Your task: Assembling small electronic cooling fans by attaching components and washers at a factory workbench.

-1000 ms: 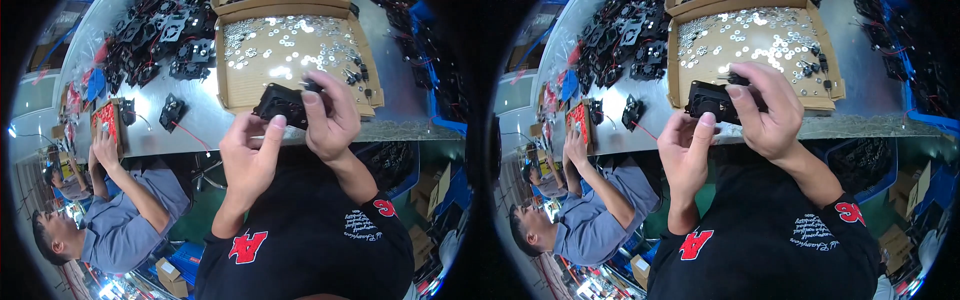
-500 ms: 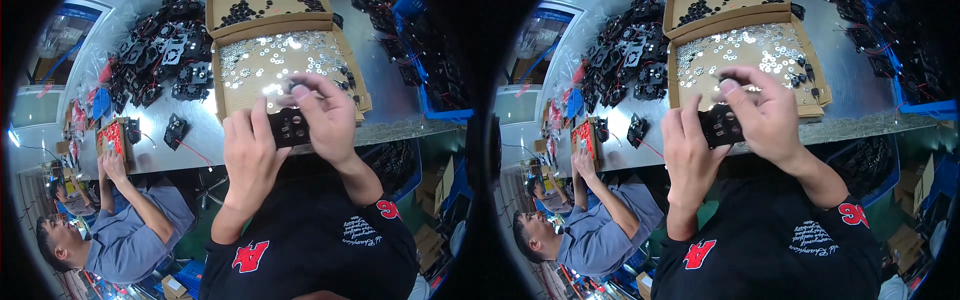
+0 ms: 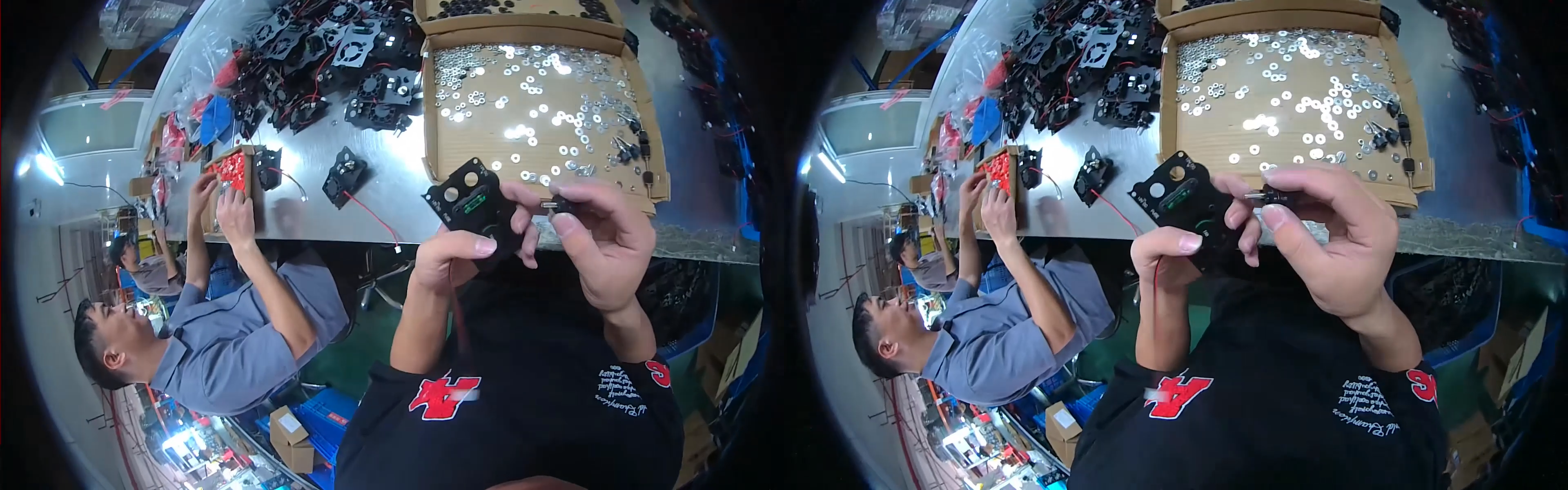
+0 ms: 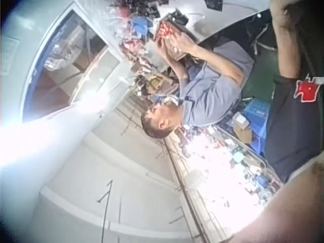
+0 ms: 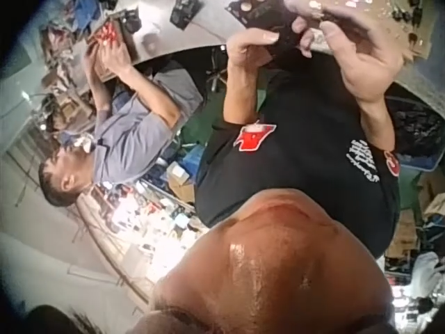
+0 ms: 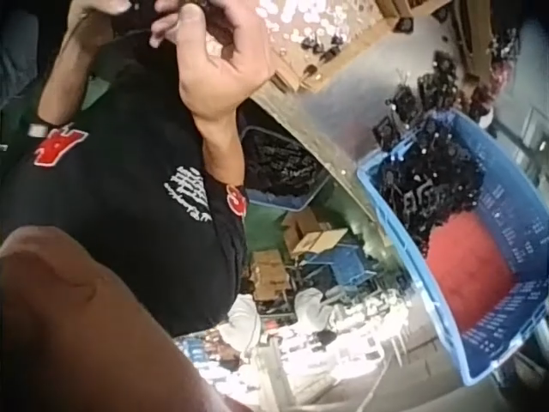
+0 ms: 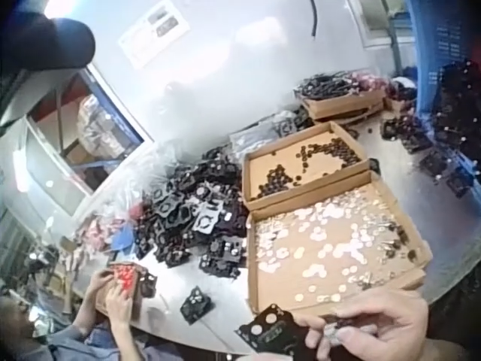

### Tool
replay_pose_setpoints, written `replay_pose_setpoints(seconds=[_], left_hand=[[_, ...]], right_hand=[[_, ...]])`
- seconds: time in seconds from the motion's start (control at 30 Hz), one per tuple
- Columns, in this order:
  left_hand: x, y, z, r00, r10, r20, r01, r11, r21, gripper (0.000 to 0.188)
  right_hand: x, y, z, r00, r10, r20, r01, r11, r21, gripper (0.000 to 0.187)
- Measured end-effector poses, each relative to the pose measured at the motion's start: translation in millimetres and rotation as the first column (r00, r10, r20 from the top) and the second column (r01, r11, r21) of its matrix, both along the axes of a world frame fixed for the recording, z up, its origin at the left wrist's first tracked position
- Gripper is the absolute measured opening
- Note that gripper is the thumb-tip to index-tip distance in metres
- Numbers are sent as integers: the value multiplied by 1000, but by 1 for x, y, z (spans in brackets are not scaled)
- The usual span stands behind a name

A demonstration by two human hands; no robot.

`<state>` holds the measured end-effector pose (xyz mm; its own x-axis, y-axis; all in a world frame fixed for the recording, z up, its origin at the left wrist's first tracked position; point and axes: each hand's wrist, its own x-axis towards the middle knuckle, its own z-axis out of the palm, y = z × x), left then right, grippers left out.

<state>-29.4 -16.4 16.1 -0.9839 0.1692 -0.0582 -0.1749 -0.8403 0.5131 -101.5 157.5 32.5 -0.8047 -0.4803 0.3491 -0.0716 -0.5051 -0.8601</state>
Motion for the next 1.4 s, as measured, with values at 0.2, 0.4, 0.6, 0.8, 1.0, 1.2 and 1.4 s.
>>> replay_pose_setpoints(seconds=[0.2, 0.4, 0.6, 0.8, 1.0, 1.2, 1.4], left_hand=[[7, 0, -4, 997, 74, 13, -72, 994, -82, 64], [16, -4, -4, 978, 181, 108, -111, 877, -468, 46], [8, 5, 7, 962, 270, -42, -193, 563, -803, 49], [15, -7, 13, 961, 253, -110, -155, 165, -974, 36], [24, -1, 16, 925, 293, -240, -269, 61, -961, 57], [36, 2, 20, 930, 286, -229, -277, 140, -951, 62], [36, 4, 22, 877, 308, -367, -337, -150, -930, 45]], right_hand=[[-8, -15, 23, 958, -88, -275, 173, 937, 303, 22], [-13, -35, 21, 786, -108, -608, 360, 880, 310, 27], [-17, -31, 20, 865, 6, -501, 243, 870, 429, 23], [-13, -34, 17, 980, 153, -124, -78, 880, 469, 23], [3, -25, 15, 986, 137, -92, -76, 869, 488, 23], [23, -25, 14, 996, 61, 57, -79, 916, 395, 19], [27, -24, 9, 996, 76, 48, -88, 936, 342, 18]])
